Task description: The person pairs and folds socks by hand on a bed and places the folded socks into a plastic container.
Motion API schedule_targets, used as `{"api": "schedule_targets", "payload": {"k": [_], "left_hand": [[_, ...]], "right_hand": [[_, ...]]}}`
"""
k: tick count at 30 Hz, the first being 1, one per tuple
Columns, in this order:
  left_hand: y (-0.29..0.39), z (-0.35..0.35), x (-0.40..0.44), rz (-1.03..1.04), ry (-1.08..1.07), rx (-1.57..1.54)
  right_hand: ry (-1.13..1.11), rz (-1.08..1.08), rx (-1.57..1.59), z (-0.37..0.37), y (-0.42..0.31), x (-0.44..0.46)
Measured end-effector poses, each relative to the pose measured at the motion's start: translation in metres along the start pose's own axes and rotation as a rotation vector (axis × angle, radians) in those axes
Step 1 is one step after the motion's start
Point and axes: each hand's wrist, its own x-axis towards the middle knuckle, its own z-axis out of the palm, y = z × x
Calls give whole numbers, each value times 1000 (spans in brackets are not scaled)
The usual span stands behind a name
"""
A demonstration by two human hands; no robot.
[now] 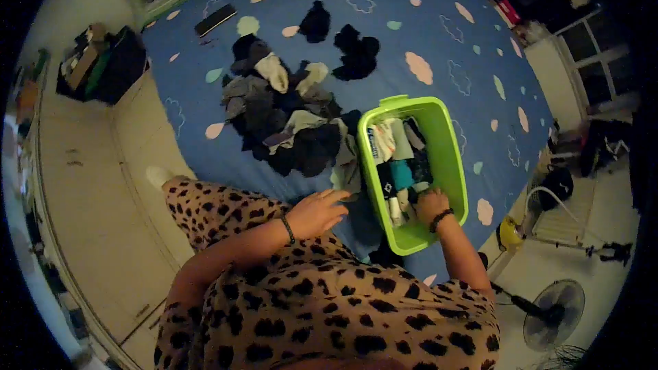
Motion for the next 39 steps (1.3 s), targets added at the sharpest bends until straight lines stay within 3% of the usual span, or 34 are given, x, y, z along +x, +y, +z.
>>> {"api": "schedule_targets", "payload": {"k": [1,3,4,6,7,11,13,15,18,21,23,24,26,27,28,30,31,34,35,36,38,39], "left_hand": [[-7,0,-3,-53,18,-11],[-15,-9,-5,-120,77,-4],[-21,-15,-7,-128,84,1],[-38,-23,-15,-248,222,-86],[-50,-25,-20,-271,301,-43],[-83,-50,-28,-371,564,110],[-87,-68,-22,-535,703,109],[-94,-77,-16,-563,644,165],[-110,-76,-15,-560,538,275],[-107,-81,-17,-423,589,374],[-100,-78,-27,-440,859,-114],[-96,-82,-37,-457,873,-96],[-80,-87,-60,-694,961,-880],[-68,-91,-67,-675,1039,-1074],[-60,-90,-75,-689,1064,-1061],[-49,-91,-97,-780,1195,-637],[-53,-88,-101,-792,1158,-545],[-36,-78,-118,-690,1343,-478],[-19,-80,-134,-775,1207,-179],[-10,-83,-144,-774,1215,-172],[-9,-82,-154,-451,1320,275],[-3,-83,-160,-468,1371,290]], "right_hand": [[129,-65,-103,-6,-1,-5],[-99,-179,-27,-2,13,16],[-94,-188,-32,2,22,27],[-273,-38,230,-3,29,37],[-251,-51,406,-7,37,35],[-194,-68,342,-29,29,21],[107,77,30,-59,5,13],[367,-57,221,-112,-22,6],[489,-245,480,-185,-93,-6],[430,-479,592,-184,-159,1],[470,-542,711,-162,-194,19],[528,-561,772,-158,-208,28],[511,-574,918,-149,-231,48],[500,-547,1064,-145,-242,55],[485,-574,1067,-146,-255,60],[209,-726,1375,-151,-286,70],[96,-730,1396,-147,-287,75],[93,-725,1513,-162,-319,60],[205,-792,1356,-158,-335,59],[135,-859,1498,-168,-341,45],[95,-1015,1526,-150,-360,49],[-108,-956,1581,-148,-367,48]]}}
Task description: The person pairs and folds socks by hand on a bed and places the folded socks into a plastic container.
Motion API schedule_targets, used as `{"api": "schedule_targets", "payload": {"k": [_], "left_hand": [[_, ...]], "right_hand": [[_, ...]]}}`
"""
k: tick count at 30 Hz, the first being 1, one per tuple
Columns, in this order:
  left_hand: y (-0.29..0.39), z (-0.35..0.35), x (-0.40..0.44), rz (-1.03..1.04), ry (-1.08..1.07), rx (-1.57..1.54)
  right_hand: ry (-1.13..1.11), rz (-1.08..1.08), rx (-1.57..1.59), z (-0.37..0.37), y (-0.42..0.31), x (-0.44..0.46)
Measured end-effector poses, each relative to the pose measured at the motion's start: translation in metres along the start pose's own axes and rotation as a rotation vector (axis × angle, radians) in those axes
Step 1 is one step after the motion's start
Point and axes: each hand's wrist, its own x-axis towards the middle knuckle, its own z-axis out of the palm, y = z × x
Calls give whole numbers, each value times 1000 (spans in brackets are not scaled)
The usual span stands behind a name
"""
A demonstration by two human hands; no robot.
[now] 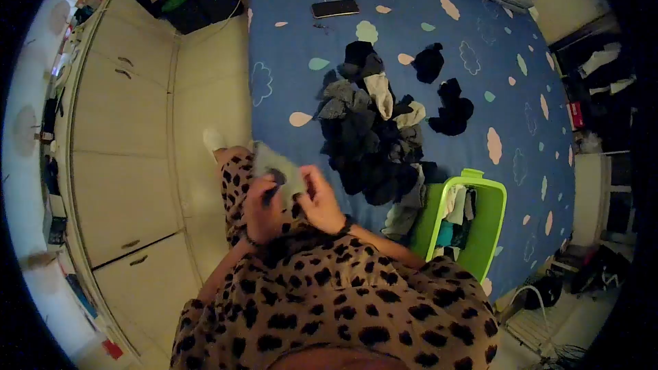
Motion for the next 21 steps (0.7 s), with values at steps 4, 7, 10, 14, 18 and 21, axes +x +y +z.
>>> {"api": "schedule_targets", "payload": {"k": [4,7,10,14,18,21], "left_hand": [[12,-33,1,-312,-119,178],[-7,-58,-27,-672,-190,-64],[-22,-82,-49,-1065,32,-361],[-25,-64,-25,-1165,-6,-358],[-43,-48,-25,-1213,-105,-702],[-47,-51,-21,-1199,-11,-712]], "right_hand": [[-164,29,-304,12,0,3],[-108,-212,-587,20,24,-2],[-243,-48,-701,18,13,-7],[-342,-119,-682,5,0,-2],[-489,-164,-763,3,-10,-5],[-535,-117,-740,-2,-10,-5]]}}
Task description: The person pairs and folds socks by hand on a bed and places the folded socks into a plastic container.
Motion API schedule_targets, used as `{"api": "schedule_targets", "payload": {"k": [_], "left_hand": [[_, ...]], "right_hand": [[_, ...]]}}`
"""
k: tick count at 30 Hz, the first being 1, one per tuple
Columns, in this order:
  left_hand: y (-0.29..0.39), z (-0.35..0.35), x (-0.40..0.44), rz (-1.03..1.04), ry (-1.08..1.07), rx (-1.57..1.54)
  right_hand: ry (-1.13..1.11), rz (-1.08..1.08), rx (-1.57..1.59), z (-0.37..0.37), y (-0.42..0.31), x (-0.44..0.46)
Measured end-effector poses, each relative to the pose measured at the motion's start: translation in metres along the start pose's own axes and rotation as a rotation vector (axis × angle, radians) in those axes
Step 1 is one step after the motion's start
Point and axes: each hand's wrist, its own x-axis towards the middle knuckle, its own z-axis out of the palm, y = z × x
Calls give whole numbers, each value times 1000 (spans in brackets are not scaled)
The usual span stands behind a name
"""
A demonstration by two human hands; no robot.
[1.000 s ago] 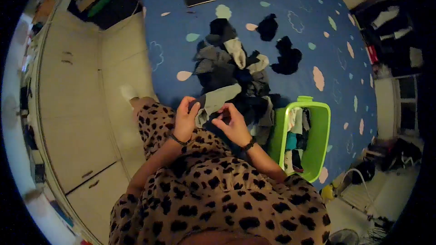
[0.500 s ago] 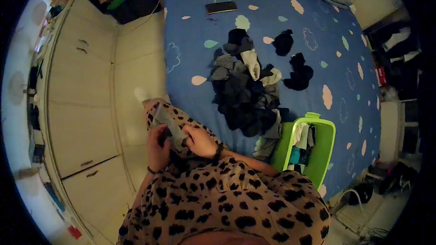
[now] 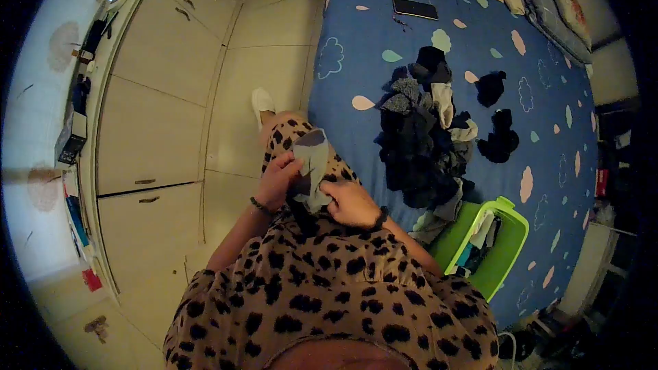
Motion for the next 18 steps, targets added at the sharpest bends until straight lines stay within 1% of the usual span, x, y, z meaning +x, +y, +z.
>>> {"api": "schedule_targets", "payload": {"k": [1,2,4,5,7,8,9,10,11,13,15,17,18], "left_hand": [[1,-4,1,37,51,-52],[4,-2,2,36,51,-51],[6,3,-2,60,68,-361],[8,10,-4,59,69,-360],[6,24,-12,167,197,-159],[6,23,-13,166,197,-159],[4,23,-16,218,196,3],[1,22,-21,262,195,165],[-2,20,-23,262,195,165],[-13,14,-28,309,23,641],[-23,11,-26,320,8,643],[-26,11,-27,351,-6,669],[-29,9,-25,350,-8,670]], "right_hand": [[-26,43,81,-2,2,-1],[-26,44,81,-8,3,-2],[123,92,121,-17,3,-5],[114,193,55,-16,6,-3],[127,212,20,-19,7,-2],[152,225,-10,-21,5,-1],[150,227,-10,-18,8,-1],[198,197,-8,-10,13,-2],[251,159,-8,-6,16,-1],[250,137,-11,-2,17,-1],[257,112,-14,-3,14,1],[280,34,69,-5,8,3],[282,36,70,-4,9,4]]}}
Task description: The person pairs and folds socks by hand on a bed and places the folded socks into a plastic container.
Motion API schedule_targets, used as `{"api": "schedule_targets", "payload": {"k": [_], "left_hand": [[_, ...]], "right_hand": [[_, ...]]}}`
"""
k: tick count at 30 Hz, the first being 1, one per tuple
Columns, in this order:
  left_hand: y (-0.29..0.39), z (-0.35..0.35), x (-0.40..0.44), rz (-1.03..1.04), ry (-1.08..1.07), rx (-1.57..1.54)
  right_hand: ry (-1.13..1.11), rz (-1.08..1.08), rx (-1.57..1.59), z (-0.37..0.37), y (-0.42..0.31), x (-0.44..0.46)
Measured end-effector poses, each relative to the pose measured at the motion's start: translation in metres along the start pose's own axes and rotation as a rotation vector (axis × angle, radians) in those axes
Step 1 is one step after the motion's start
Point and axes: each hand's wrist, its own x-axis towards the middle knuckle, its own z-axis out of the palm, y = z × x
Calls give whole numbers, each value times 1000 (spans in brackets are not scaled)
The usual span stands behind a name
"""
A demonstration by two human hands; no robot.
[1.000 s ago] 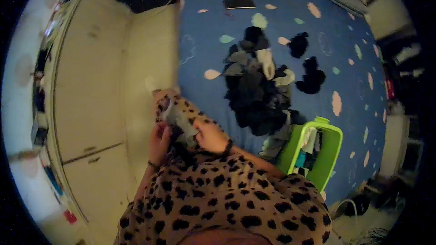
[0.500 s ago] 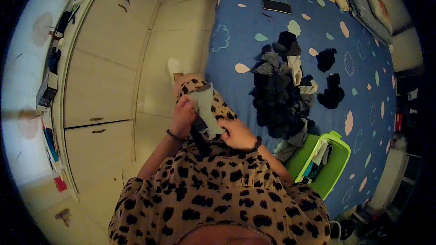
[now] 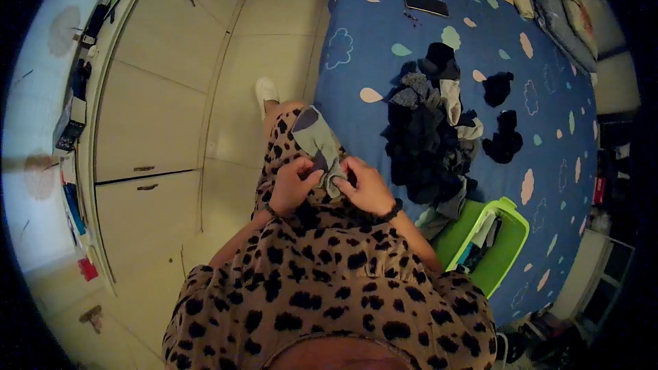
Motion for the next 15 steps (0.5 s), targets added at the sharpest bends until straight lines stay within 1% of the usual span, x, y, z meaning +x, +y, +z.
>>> {"api": "schedule_targets", "payload": {"k": [2,3,5,6,8,9,11,12,14,15], "left_hand": [[-5,-3,1,65,34,-31],[-2,-8,-2,66,35,-31],[7,-22,-14,-357,-140,-312],[2,-25,-20,-358,-136,-311],[-10,-28,-28,-409,-261,-331],[-14,-29,-29,-412,-260,-331],[-20,-30,-30,-232,-248,-267],[-26,-31,-31,-234,-246,-267],[-35,-31,-29,-274,-302,-327],[-27,-30,-27,-269,-308,-323]], "right_hand": [[69,-46,49,3,4,1],[69,-48,48,1,3,0],[22,153,26,-2,-1,-1],[19,150,29,-1,5,-4],[-163,-9,-88,-2,15,-8],[-165,-9,-86,-6,14,-7],[-253,-154,117,-19,5,-1],[-255,-154,119,-23,-3,4],[-198,35,229,-23,-18,20],[-125,67,290,-7,-11,26]]}}
